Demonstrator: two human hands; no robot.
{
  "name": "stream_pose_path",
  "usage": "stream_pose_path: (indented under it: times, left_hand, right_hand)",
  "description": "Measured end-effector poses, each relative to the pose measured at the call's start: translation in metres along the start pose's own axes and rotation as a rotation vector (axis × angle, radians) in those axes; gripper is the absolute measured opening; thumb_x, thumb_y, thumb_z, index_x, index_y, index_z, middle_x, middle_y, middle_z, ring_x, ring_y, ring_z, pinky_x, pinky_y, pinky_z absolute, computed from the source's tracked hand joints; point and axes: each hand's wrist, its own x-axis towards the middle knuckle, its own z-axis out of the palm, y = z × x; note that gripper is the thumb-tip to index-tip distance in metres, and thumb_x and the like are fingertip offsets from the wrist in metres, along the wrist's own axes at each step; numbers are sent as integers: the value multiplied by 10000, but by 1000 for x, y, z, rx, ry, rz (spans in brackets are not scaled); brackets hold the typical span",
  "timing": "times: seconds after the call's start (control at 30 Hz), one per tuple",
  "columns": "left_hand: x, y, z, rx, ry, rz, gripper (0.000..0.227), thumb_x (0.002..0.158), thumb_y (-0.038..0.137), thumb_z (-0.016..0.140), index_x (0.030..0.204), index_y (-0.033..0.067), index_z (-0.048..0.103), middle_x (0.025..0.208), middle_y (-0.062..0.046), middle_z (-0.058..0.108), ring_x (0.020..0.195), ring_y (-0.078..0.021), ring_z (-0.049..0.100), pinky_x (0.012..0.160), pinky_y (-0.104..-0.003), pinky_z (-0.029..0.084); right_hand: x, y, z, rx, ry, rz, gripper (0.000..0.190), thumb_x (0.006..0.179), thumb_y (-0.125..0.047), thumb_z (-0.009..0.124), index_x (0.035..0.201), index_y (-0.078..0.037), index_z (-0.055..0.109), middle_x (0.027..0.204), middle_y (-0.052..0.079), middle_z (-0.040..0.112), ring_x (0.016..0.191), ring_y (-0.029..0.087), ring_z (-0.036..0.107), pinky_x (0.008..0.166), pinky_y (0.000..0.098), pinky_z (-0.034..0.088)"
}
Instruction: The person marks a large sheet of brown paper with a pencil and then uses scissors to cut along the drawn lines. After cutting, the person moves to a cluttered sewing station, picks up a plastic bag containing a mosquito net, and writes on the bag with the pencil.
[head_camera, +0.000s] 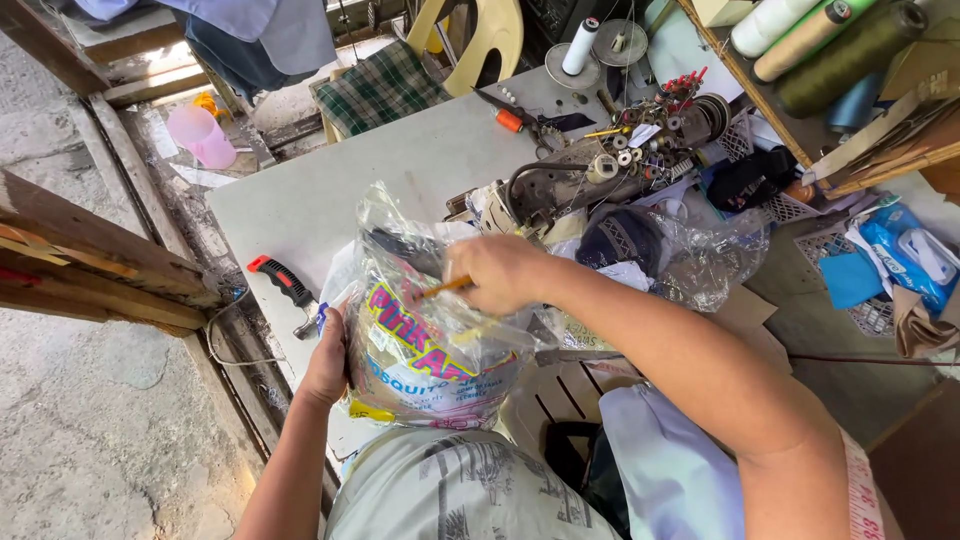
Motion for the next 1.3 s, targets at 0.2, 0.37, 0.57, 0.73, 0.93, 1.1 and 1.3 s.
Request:
stream_pose_path:
  times: [0.2, 0.37, 0.57, 0.73, 0.93, 1.1, 1.3]
  left_hand:
    - [-2, 0, -3, -51, 14, -35, 733, 1027, 647, 227, 1571, 195, 421, 1536, -93, 494, 1445, -287, 416, 1258, -512, 232]
    - [-1, 0, -6, -65, 28, -41, 732, 1032, 645, 231, 1572, 190, 429, 1518, -79, 505, 1421, -287, 436, 1249, -511, 250]
    - [0, 2, -7, -99, 26, -67, 735, 1021, 654, 257, 1570, 199, 438, 1528, -71, 504, 1432, -270, 432, 1255, -499, 242]
    - [-7, 14, -3, -131, 46, -91, 744, 1016, 658, 265, 1580, 203, 433, 1542, -55, 492, 1446, -250, 408, 1268, -485, 214]
    - [-10, 21, -10, -141, 31, -54, 756, 1003, 657, 308, 1569, 173, 438, 1561, -91, 484, 1477, -272, 384, 1273, -479, 201]
    - [-9, 16, -18, -179, 16, -48, 762, 979, 664, 364, 1566, 188, 458, 1568, -95, 497, 1479, -289, 397, 1261, -471, 231]
    - [22, -56, -60, -91, -51, 99, 775, 940, 562, 587, 1573, 145, 425, 1609, -188, 416, 1508, -346, 325, 1263, -528, 192]
  right_hand:
    - [5, -4, -23, 178, 18, 67, 355, 1021, -312, 536, 1146, -52, 742, 808, 82, 683, 715, 260, 674, 790, 434, 534]
    - [6, 35, -9, 482, 234, -129, 410, 990, -35, 447, 1391, -77, 522, 1146, 174, 664, 1089, 342, 626, 997, 502, 485]
    - [22, 63, -25, 745, 443, -358, 177, 1071, -45, 449, 1190, -88, 573, 869, -47, 525, 838, 70, 488, 820, 251, 465]
    - [9, 50, -50, 733, 71, -176, 223, 1080, -240, 493, 1267, -162, 586, 653, -47, 566, 497, 56, 485, 510, 171, 433]
    - [11, 79, -20, 420, 17, 33, 589, 683, -342, 966, 1166, -77, 758, 1000, 103, 806, 958, 214, 727, 867, 347, 561]
    - [20, 72, -25, 615, 25, 75, 500, 793, -359, 863, 1222, -128, 748, 966, 43, 796, 891, 169, 709, 802, 303, 534]
    - [15, 58, -24, 1403, 30, 13, 244, 1007, -253, 666, 1221, -148, 716, 889, -25, 788, 852, 66, 716, 805, 209, 534]
